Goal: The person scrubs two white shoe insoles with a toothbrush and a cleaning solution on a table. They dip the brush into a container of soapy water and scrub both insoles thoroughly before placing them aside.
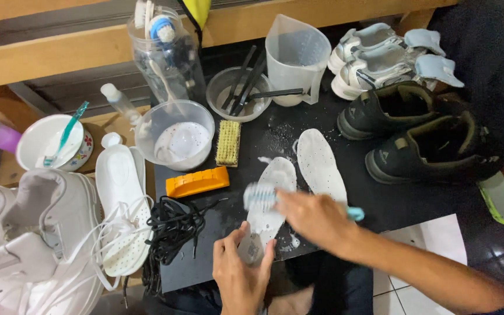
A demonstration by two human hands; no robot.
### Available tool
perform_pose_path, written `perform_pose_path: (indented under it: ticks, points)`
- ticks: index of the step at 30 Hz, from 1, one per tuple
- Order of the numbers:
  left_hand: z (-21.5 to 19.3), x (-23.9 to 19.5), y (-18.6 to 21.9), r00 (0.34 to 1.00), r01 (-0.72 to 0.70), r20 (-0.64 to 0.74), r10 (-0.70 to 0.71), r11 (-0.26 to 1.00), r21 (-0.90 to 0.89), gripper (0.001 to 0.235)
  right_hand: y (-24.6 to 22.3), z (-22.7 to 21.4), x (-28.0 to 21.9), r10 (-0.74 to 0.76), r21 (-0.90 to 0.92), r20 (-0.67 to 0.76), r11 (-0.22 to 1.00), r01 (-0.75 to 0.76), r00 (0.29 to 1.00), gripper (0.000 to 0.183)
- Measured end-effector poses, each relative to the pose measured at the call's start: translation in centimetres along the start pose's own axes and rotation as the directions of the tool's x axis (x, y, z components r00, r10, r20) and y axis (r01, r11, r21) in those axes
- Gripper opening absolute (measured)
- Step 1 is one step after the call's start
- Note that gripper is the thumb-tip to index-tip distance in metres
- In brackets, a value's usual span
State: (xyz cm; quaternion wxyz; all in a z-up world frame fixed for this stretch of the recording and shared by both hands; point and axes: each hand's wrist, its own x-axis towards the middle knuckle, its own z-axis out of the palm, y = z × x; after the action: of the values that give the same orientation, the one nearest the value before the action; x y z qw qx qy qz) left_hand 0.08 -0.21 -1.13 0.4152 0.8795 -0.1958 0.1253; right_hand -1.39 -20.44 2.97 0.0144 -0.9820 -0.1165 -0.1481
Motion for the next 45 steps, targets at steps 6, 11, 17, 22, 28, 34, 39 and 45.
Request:
perform_pose_path:
  ticks: [6,11,17,22,28,34,39,45]
  points:
    - [-1.2,0.4,1.0,0.997,-0.073,-0.019,0.072,0.995,-0.061,0.058,0.2,-0.3,0.0,0.015,-0.084,0.041,0.996,-0.012,0.999,0.014]
    - [-1.0,0.2,0.8,0.999,-0.04,-0.005,0.04,0.999,-0.035,0.059,3.3,0.3,0.6,0.25,-0.157,0.029,0.957,-0.243,0.968,0.014]
    - [-1.1,0.3,0.9,0.996,-0.093,-0.007,0.092,0.994,-0.05,0.06,1.2,-2.7,0.6,0.256,0.412,0.187,0.856,-0.312,0.948,0.022]
    - [-1.5,0.3,1.1,0.989,-0.149,-0.015,0.148,0.988,-0.046,0.063,2.1,-5.4,1.4,0.398,0.348,0.32,0.795,-0.497,0.86,0.039]
    - [-1.1,0.2,0.5,0.993,-0.12,0.023,0.12,0.993,-0.009,0.051,3.0,-3.5,0.9,0.242,-0.209,0.116,0.954,-0.214,0.963,0.011]
    - [-0.7,1.0,0.7,0.994,-0.105,0.004,0.105,0.993,-0.052,0.049,3.1,-2.9,0.9,0.132,0.043,0.155,0.989,-0.14,0.979,0.007]
    - [-0.7,0.8,0.7,0.993,-0.119,0.016,0.12,0.992,-0.038,0.048,-0.5,-4.2,0.7,0.047,0.112,0.073,0.992,-0.055,0.996,0.026]
    - [-1.0,1.2,0.9,0.986,-0.167,-0.012,0.167,0.985,-0.043,0.049,2.2,-1.7,1.3,0.026,-0.22,0.07,0.976,-0.01,0.997,0.01]
